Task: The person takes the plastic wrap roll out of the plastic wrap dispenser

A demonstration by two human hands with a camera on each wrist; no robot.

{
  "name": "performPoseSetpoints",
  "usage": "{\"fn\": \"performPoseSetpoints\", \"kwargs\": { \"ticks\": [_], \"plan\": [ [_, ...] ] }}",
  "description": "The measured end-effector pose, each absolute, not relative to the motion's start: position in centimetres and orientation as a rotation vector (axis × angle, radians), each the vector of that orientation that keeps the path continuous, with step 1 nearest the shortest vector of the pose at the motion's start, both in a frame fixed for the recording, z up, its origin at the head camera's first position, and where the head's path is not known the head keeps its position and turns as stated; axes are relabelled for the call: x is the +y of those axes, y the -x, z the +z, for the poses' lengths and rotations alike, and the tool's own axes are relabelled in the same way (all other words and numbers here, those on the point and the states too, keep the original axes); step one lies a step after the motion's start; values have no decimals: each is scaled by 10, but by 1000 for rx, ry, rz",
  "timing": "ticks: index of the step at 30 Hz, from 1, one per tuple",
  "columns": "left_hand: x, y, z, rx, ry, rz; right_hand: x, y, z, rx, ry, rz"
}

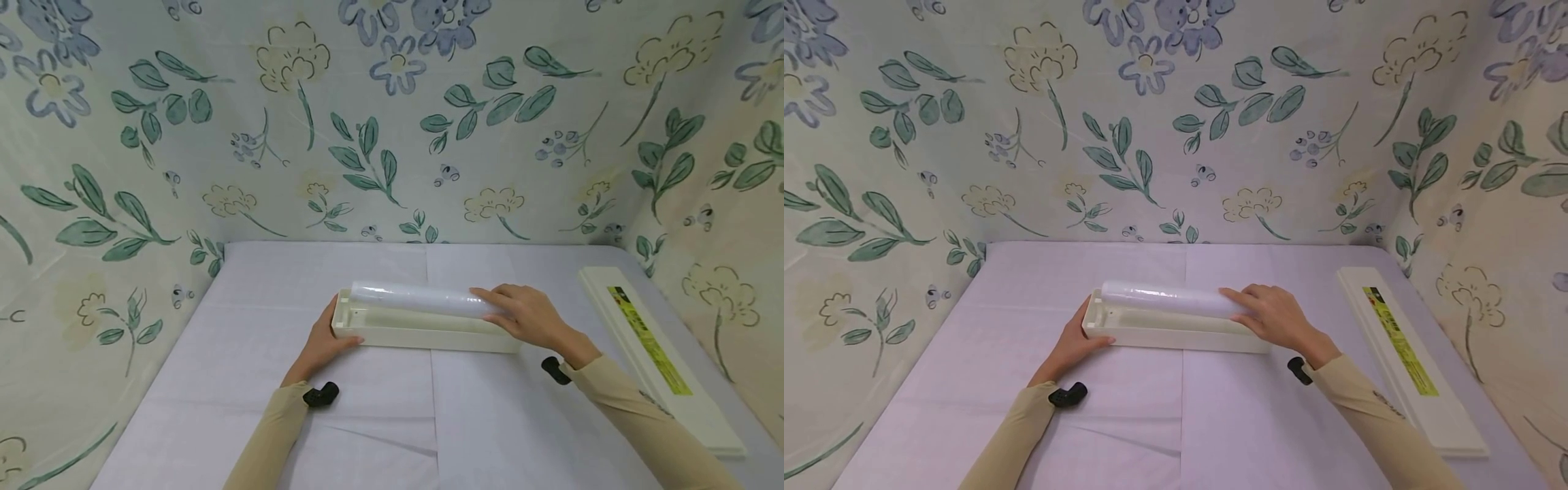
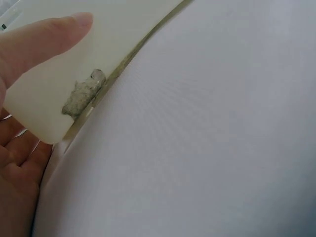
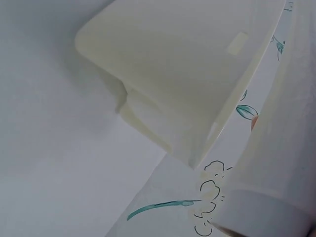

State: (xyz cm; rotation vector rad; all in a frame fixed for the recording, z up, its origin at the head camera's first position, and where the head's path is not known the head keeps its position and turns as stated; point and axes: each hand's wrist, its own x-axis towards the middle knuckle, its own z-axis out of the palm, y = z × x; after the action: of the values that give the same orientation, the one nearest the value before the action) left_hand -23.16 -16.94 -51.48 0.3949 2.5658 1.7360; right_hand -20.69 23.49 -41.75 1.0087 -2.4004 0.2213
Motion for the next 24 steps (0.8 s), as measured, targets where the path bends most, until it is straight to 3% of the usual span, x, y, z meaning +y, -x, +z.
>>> {"fn": "performPoseSetpoints", "kwargs": {
  "ticks": [24],
  "plan": [
    [-168, 232, -513, 2594, -352, 1683, 256, 201, -421, -2417, -937, 237]
  ]
}}
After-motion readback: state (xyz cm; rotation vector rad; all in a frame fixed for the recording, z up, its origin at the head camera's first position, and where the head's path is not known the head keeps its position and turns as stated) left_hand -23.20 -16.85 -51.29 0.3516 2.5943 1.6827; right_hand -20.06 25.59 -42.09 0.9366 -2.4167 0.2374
